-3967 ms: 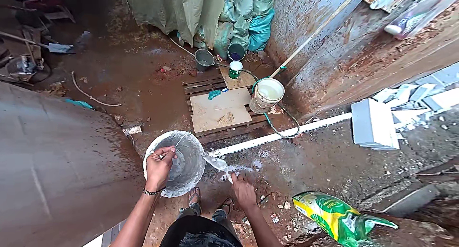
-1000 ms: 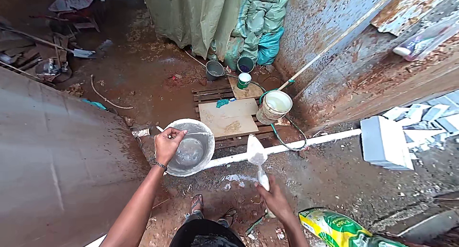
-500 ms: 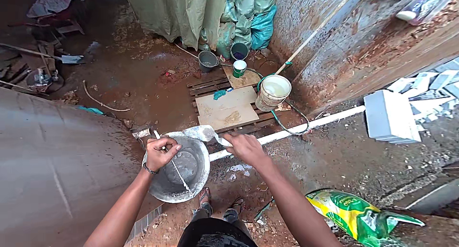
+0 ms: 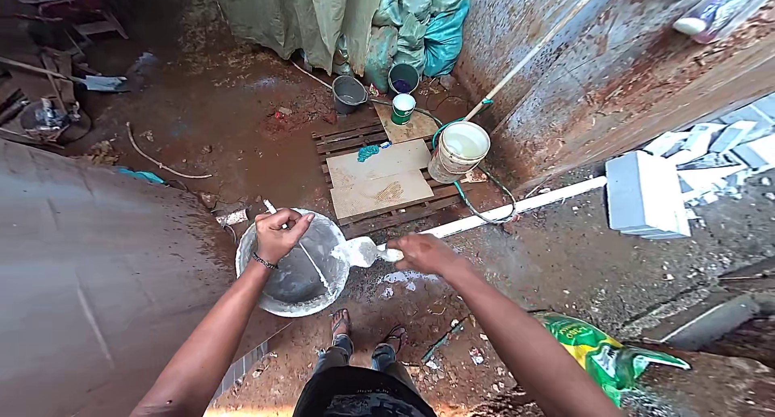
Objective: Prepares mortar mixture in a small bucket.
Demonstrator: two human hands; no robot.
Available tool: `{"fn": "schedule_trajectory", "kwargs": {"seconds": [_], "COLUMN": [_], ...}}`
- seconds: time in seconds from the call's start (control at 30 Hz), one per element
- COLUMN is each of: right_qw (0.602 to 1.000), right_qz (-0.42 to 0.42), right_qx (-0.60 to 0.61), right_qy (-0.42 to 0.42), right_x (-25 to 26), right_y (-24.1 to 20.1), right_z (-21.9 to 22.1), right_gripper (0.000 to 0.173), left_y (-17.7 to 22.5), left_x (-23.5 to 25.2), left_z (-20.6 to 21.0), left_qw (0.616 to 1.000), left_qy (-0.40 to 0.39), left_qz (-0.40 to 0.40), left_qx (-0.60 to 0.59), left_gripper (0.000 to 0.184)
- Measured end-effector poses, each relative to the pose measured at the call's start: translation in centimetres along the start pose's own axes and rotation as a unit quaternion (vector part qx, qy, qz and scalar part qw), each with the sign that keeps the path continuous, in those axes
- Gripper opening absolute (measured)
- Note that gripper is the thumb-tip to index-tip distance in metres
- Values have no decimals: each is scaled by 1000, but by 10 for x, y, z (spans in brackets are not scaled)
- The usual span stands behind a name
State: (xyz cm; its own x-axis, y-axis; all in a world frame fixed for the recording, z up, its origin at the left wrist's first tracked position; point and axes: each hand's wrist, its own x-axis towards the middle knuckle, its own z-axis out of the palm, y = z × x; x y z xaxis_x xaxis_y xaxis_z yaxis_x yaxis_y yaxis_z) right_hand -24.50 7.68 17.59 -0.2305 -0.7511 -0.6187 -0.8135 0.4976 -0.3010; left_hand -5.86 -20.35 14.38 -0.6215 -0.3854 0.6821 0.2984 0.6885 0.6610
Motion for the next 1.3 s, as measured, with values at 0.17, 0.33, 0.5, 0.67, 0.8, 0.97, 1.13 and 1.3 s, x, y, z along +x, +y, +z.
{"fn": "schedule_trajectory", "kwargs": {"seconds": [0.17, 0.33, 0.5, 0.67, 0.8, 0.97, 1.13, 1.3], "right_qw": [988, 985, 982, 994, 989, 986, 978, 982], "right_qz": [-45, 21, 10, 15, 45, 30, 44, 56], "right_qx": [134, 169, 186, 105, 138, 164, 174, 181], "right_qy": [-56, -2, 6, 12, -15, 32, 110, -10], "right_x": [-24, -37, -69, -71, -61, -62, -95, -105], "right_y": [-35, -33, -14, 3, 29, 29, 31, 13], "right_z": [61, 78, 36, -24, -49, -34, -26, -35], "right_gripper": [46, 45, 49, 46, 38, 41, 40, 35], "left_y": [-8, 2, 23, 60, 78, 65, 56, 63], "left_x": [-8, -7, 6, 19, 26, 32, 15, 16], "left_z": [5, -27, -18, 13, 35, 33, 19, 17], "left_qw": [1000, 993, 973, 927, 897, 914, 925, 914], "left_qy": [-14, -105, -169, -260, -301, -261, -236, -233], "left_qz": [-14, 20, 104, 187, 234, 212, 204, 226], "left_qx": [1, -40, -120, -198, -224, -225, -218, -244], "left_gripper": [34, 44, 49, 48, 46, 43, 44, 44]}}
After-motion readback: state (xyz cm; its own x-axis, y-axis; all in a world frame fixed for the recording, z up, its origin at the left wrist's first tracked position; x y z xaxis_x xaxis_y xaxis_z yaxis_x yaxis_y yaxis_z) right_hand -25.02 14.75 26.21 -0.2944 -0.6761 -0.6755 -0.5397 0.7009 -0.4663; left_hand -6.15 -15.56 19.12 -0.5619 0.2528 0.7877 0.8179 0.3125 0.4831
